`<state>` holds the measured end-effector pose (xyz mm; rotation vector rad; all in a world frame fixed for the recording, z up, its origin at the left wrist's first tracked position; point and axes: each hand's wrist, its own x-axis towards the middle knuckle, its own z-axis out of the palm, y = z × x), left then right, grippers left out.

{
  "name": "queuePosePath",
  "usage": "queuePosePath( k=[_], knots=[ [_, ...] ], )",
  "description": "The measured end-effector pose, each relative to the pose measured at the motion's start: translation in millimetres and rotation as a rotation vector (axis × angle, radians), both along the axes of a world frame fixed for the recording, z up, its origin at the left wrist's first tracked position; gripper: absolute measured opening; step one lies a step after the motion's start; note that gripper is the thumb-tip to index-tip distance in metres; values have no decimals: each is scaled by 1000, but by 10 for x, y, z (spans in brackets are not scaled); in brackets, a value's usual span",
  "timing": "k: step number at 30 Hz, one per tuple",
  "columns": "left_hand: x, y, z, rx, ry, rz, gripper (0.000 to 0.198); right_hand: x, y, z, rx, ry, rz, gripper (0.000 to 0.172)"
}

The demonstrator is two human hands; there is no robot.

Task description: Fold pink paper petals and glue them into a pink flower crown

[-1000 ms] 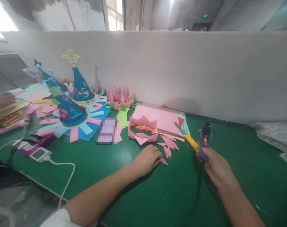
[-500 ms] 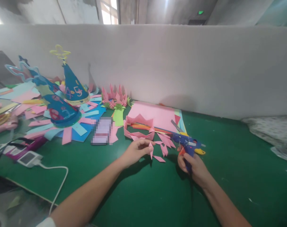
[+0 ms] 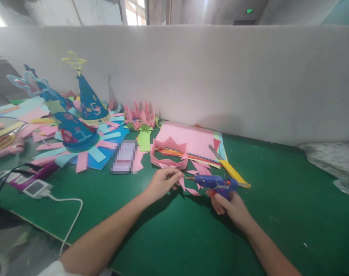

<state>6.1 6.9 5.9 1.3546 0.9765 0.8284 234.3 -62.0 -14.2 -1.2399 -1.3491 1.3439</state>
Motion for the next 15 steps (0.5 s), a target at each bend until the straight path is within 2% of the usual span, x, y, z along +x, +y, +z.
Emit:
queuePosePath(
  k=[3,7,15],
  knots=[
    [-1,-5,-10,6,-18,-29,38,6,-1,-25,5,6,-6,49],
    [4,10,-15,-94,-79,-75,38,25,11,-73,29,69,-37,48],
    [-38,57,13,-176,-166,-56,37,37,26,-75,48,110,-110,47]
  ],
)
